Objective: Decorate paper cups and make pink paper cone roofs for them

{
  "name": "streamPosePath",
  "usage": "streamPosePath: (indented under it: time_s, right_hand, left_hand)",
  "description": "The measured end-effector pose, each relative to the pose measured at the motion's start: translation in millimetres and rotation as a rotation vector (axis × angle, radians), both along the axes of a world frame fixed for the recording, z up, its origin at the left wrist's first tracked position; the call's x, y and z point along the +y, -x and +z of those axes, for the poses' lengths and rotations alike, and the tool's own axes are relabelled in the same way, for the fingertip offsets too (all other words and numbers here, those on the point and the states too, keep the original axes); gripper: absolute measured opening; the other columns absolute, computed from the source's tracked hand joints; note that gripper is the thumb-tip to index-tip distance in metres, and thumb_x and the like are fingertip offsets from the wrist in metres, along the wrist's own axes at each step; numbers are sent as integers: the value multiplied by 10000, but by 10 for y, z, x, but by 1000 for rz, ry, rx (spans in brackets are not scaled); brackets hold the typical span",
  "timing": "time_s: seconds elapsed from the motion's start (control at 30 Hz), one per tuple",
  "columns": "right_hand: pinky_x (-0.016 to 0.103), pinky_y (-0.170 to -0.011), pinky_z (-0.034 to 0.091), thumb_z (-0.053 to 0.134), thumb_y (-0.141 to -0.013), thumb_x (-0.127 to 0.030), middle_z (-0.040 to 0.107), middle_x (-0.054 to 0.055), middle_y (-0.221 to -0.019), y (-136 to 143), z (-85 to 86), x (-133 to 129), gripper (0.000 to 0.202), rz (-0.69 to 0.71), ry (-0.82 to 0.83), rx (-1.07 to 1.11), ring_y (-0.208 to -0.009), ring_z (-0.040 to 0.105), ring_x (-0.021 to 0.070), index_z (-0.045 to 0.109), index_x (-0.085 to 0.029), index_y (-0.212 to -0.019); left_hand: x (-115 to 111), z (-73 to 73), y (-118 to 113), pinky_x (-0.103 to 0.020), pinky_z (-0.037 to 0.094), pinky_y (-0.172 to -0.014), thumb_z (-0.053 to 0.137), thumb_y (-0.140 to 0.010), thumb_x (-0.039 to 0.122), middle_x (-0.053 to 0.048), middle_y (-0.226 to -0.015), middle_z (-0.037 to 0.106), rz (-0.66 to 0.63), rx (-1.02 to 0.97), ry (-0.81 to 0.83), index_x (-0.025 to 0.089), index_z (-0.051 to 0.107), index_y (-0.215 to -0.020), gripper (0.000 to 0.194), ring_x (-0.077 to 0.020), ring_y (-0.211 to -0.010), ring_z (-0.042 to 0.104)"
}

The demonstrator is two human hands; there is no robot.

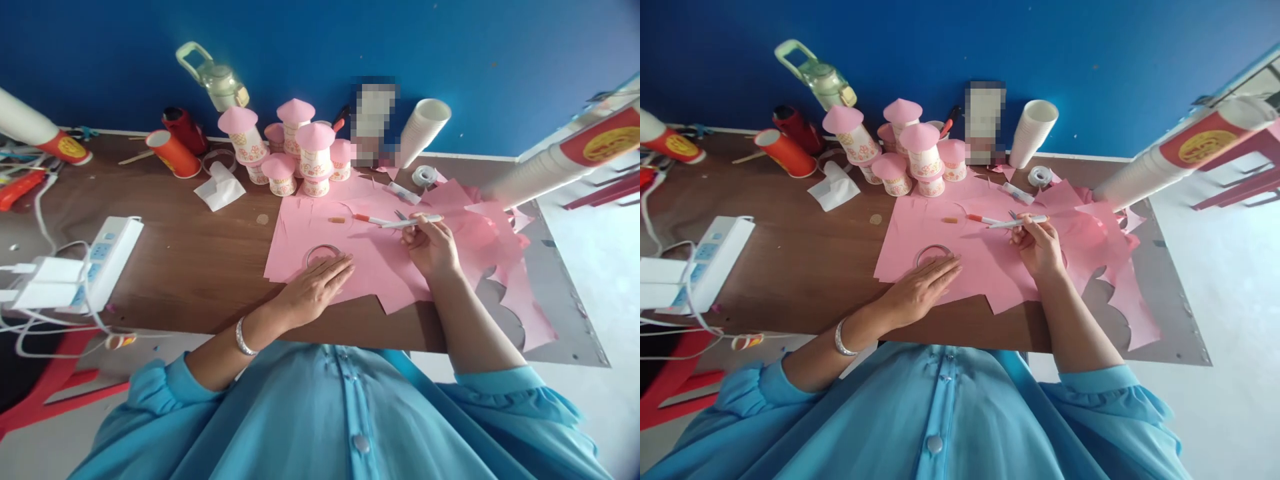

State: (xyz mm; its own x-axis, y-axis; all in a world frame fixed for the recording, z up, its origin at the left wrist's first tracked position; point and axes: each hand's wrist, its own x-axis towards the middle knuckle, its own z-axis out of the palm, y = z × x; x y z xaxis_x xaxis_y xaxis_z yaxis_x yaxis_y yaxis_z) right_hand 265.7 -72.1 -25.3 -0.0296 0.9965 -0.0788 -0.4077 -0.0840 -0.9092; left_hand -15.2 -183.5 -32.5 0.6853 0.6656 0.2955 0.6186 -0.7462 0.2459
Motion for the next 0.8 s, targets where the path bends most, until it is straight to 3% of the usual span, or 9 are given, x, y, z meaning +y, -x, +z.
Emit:
streamPosePath:
  time_s: [0.1, 0.23, 0.3, 0.43, 0.57, 0.8]
  right_hand:
    - [226, -517, 478, 929, -728, -428, 587, -33, -631, -9, -1, 8, 314, 19, -8, -5, -566, 536, 93, 748, -200, -846]
    - [246, -527, 466, 921, -740, -437, 581, -37, -642, -6, 6, 9, 313, 35, -3, 2, -559, 513, 93, 745, -205, -854]
    - [251, -528, 455, 924, -733, -438, 575, -39, -641, 1, 13, 3, 317, 31, 0, 11, -558, 502, 93, 742, -205, -851]
    - [259, -532, 452, 929, -718, -466, 572, -40, -646, 8, 39, -11, 346, 43, 10, 11, -552, 495, 93, 735, -209, -845]
    - [260, -528, 452, 945, -688, -483, 574, -39, -652, 4, 68, -19, 371, 44, 15, 11, -551, 499, 93, 744, -209, -837]
    - [258, -528, 464, 948, -685, -475, 583, -37, -645, 7, 58, -18, 367, 36, 16, 22, -546, 508, 94, 747, -209, -839]
  left_hand:
    - [85, 219, 120, -561, 440, -1260, 545, -1056, 202, -187, -1590, 549, 2, -26, 1, 148, 393, -1595, 562, -307, -1522, 493]
    - [296, 563, 366, -564, 495, -1196, 714, -972, 259, -189, -1489, 605, 115, -11, 27, 162, 508, -1520, 594, -328, -1412, 565]
    - [387, 660, 457, -586, 488, -1187, 771, -931, 286, -177, -1490, 606, 127, 45, 50, 172, 545, -1495, 618, -338, -1386, 571]
    - [448, 649, 468, -554, 499, -1181, 800, -908, 284, -152, -1495, 630, 101, 133, 81, 184, 569, -1487, 631, -323, -1390, 568]
    - [409, 585, 335, -506, 511, -1173, 840, -870, 277, -195, -1500, 632, 73, 196, 44, 92, 593, -1445, 652, -328, -1374, 587]
    - [437, 634, 209, -465, 560, -1039, 878, -832, 297, -177, -1420, 697, 51, 313, 55, 79, 614, -1400, 664, -325, -1198, 656]
